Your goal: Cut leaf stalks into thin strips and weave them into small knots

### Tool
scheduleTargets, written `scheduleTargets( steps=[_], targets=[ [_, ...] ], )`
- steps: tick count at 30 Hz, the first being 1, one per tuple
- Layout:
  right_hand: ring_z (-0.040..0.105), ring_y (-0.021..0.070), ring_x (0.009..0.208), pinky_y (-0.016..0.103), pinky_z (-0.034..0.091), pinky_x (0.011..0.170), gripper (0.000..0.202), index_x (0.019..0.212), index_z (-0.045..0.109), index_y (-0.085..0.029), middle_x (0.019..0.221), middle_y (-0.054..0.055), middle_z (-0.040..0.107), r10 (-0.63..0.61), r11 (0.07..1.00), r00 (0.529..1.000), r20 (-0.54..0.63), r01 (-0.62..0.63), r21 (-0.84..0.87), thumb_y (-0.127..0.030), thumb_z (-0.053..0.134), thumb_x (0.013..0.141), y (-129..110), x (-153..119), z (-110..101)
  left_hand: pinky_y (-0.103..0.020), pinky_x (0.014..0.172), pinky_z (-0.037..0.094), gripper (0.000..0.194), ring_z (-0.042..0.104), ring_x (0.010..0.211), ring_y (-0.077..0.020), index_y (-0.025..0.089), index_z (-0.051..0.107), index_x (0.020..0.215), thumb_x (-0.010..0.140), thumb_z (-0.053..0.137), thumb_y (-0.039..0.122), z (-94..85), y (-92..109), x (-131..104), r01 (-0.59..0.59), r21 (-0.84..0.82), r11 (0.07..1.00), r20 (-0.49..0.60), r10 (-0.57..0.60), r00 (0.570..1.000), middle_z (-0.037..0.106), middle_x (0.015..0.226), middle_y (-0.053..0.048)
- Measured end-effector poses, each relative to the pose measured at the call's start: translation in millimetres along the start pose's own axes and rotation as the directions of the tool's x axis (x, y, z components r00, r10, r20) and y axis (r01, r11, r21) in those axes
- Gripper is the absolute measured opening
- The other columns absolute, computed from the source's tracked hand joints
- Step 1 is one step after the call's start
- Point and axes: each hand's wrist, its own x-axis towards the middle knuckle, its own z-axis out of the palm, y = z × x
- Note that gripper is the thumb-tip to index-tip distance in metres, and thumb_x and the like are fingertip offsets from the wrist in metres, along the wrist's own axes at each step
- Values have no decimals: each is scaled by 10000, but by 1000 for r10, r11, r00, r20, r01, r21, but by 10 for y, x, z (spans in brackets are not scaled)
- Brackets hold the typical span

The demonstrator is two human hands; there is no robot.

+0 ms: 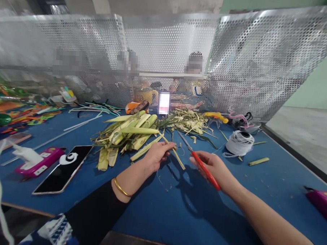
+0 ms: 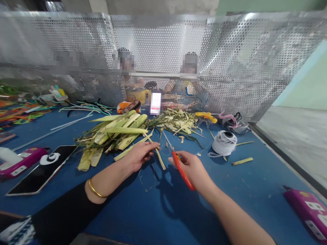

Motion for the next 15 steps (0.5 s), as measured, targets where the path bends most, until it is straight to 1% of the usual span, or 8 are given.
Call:
scheduleTargets(
  steps=[1, 3, 6, 8, 11, 15],
  targets=[
    [339, 81, 427, 229, 322, 407, 595, 955, 604, -160, 510, -77, 373, -16, 1000, 1000, -16, 16, 1, -671, 639, 652, 7, 11, -37, -198, 417, 153, 170, 387, 485, -39, 118, 655, 692, 646, 716, 270, -10, 15, -4, -5, 13, 1000, 36, 5, 999, 644, 740, -37],
    [352, 88, 446, 239, 356, 436, 623, 1019, 583, -165, 527, -74, 386, -50, 999, 999, 7, 50, 2, -677, 626, 667, -2, 19, -125, -195, 429, 164, 208, 391, 511, -42, 126, 692, 749, 634, 732, 295, -30, 49, -12, -11, 37, 999, 108, 7, 994, 656, 784, -41],
    [370, 93, 508, 233, 345, 475, 632, 1049, 566, -176, 583, -63, 396, -106, 994, 987, 117, 110, -28, -673, 637, 665, -62, -5, -256, -199, 444, 152, 265, 378, 514, -43, 138, 714, 808, 612, 757, 310, -56, 91, -19, -17, 69, 997, 180, 5, 984, 655, 775, -38],
    [359, 91, 528, 231, 320, 483, 644, 1074, 553, -178, 618, -59, 393, -100, 990, 976, 193, 117, -81, -668, 644, 665, -103, -26, -316, -206, 454, 147, 252, 366, 496, -45, 138, 700, 776, 603, 769, 307, -65, 101, -19, -20, 77, 997, 176, 6, 984, 626, 689, -17],
    [329, 87, 538, 229, 292, 483, 601, 1070, 557, -173, 638, -55, 383, -69, 981, 963, 261, 113, -158, -640, 636, 700, -121, -36, -355, -215, 463, 154, 208, 348, 473, -47, 134, 660, 690, 602, 772, 285, -61, 100, -22, -1, 85, 996, 142, -11, 990, 570, 593, 12],
    [345, 94, 561, 231, 300, 501, 460, 979, 607, -182, 654, -40, 415, -68, 973, 948, 311, 132, -192, -587, 607, 761, -78, -17, -366, -218, 467, 156, 167, 339, 469, -42, 125, 677, 705, 632, 741, 261, -44, 105, -47, -8, 112, 994, 168, -11, 986, 621, 656, -15]
  ],
)
